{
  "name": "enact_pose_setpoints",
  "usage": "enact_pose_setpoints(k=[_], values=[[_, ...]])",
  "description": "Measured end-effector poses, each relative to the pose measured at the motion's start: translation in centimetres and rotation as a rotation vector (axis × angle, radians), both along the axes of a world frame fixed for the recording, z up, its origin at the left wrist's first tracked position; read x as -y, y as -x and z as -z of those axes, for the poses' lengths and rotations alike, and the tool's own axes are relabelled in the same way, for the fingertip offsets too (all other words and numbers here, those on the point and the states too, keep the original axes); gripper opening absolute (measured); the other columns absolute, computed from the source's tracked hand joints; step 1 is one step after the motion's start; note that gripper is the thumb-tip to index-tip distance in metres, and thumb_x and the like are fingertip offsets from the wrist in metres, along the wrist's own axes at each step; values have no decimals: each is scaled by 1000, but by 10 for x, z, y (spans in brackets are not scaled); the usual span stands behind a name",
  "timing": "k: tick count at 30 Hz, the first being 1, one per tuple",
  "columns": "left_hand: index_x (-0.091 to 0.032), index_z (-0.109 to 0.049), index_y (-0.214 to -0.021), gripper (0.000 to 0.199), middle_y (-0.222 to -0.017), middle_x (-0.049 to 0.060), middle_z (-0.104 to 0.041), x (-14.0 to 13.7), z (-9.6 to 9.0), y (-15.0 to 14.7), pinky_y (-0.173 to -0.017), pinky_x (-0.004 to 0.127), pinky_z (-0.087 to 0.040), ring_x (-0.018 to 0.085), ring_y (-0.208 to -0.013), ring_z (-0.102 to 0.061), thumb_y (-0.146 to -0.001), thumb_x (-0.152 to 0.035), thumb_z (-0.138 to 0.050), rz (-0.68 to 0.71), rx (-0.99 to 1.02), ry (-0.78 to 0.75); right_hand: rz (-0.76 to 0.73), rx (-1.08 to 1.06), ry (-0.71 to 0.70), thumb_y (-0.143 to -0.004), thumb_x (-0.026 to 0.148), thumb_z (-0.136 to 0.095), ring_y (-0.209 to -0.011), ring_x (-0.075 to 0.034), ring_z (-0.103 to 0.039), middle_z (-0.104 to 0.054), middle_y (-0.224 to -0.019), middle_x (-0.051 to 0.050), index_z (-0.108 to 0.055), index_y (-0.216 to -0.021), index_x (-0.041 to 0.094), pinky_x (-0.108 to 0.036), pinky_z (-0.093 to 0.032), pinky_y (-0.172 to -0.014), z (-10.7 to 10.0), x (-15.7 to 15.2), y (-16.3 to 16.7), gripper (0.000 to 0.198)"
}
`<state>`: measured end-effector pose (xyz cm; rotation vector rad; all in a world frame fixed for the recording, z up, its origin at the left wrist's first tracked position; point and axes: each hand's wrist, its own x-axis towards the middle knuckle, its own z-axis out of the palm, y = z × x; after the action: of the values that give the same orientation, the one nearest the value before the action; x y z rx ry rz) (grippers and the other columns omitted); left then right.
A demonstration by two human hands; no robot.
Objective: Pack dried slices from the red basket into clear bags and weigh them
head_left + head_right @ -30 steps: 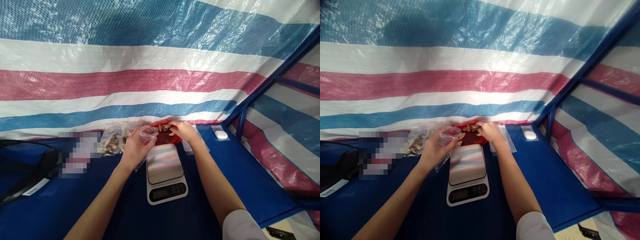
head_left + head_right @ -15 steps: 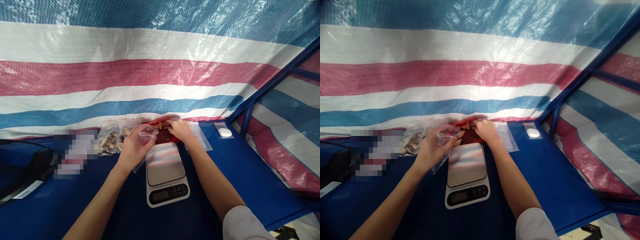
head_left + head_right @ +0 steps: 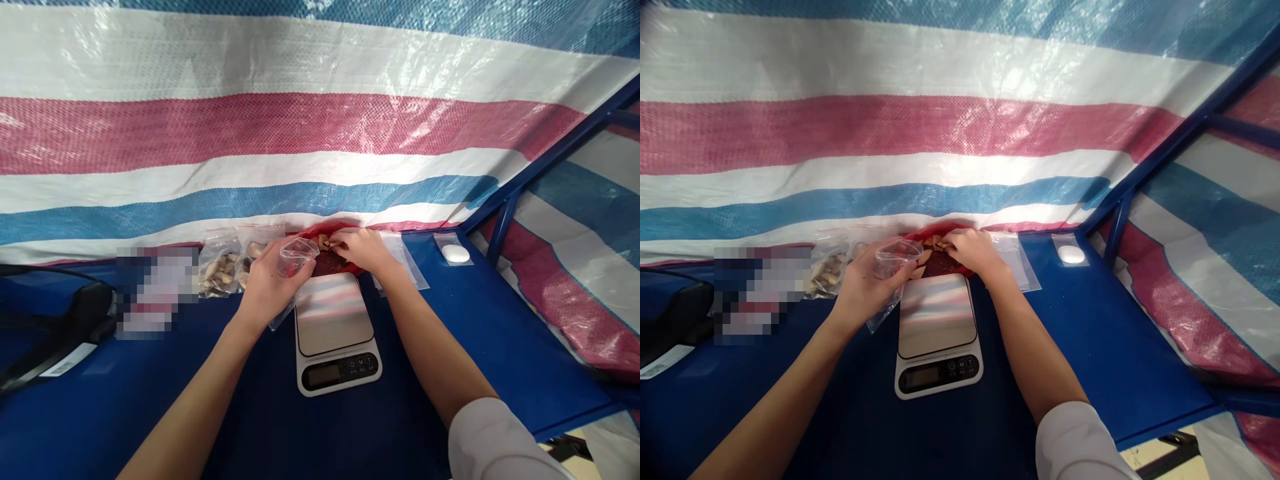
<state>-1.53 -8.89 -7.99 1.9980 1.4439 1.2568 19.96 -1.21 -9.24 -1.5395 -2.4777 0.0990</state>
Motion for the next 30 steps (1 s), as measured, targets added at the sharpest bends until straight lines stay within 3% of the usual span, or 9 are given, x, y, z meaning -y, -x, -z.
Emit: enact_pose_setpoints(k=[4,9,14,17,21,30], values=[[-22,-69,-121,38,-113,8,-76,0,2,-1,-101,47,-56,28,-106,-72,-88,-40,-73,6,17,-6,-52,-73,-19,-99,31,-57,-106,-25,-71,-77,-121,-2,-78,-114,28,-34,-53,-84,2,-1,-5,26],[-22,-69,-120,39,-112,8,-76,0,0,-1,-98,46,-57,29,-104,-73,-87,-40,-74,16,12,-3,-157,-388,-1,-97,29,-61,-101,-21,-74,-80,-112,-1,-81,-107,26,-31,-54,-87,-2,-2,-14,22],[-23,-67,-126,45,-113,8,-76,2,-2,-2,-96,46,-57,28,-103,-72,-86,-42,-74,49,15,37,-231,-781,125,-90,37,-71,-92,-21,-75,-81,-105,-3,-81,-105,22,-31,-58,-82,-22,9,-15,24],[-23,-66,-130,50,-112,8,-76,3,-3,-2,-89,43,-59,25,-93,-72,-85,-43,-74,54,0,66,-282,-901,175,-86,40,-75,-96,-22,-75,-80,-108,-5,-82,-103,21,-30,-59,-81,-37,19,-12,26],[-24,-64,-135,55,-115,8,-75,4,-4,-3,-86,41,-60,25,-93,-72,-84,-44,-75,81,0,65,-333,-830,181,-88,35,-74,-96,-21,-74,-80,-106,-4,-82,-100,22,-30,-58,-82,-51,29,-8,20],[-21,-66,-128,49,-137,12,-67,5,-3,-9,-114,53,-46,33,-132,-60,-84,-40,-76,225,11,16,-442,-400,79,-97,26,-62,-77,-15,-66,-75,-84,0,-79,-83,23,-27,-46,-73,-67,42,3,22]])
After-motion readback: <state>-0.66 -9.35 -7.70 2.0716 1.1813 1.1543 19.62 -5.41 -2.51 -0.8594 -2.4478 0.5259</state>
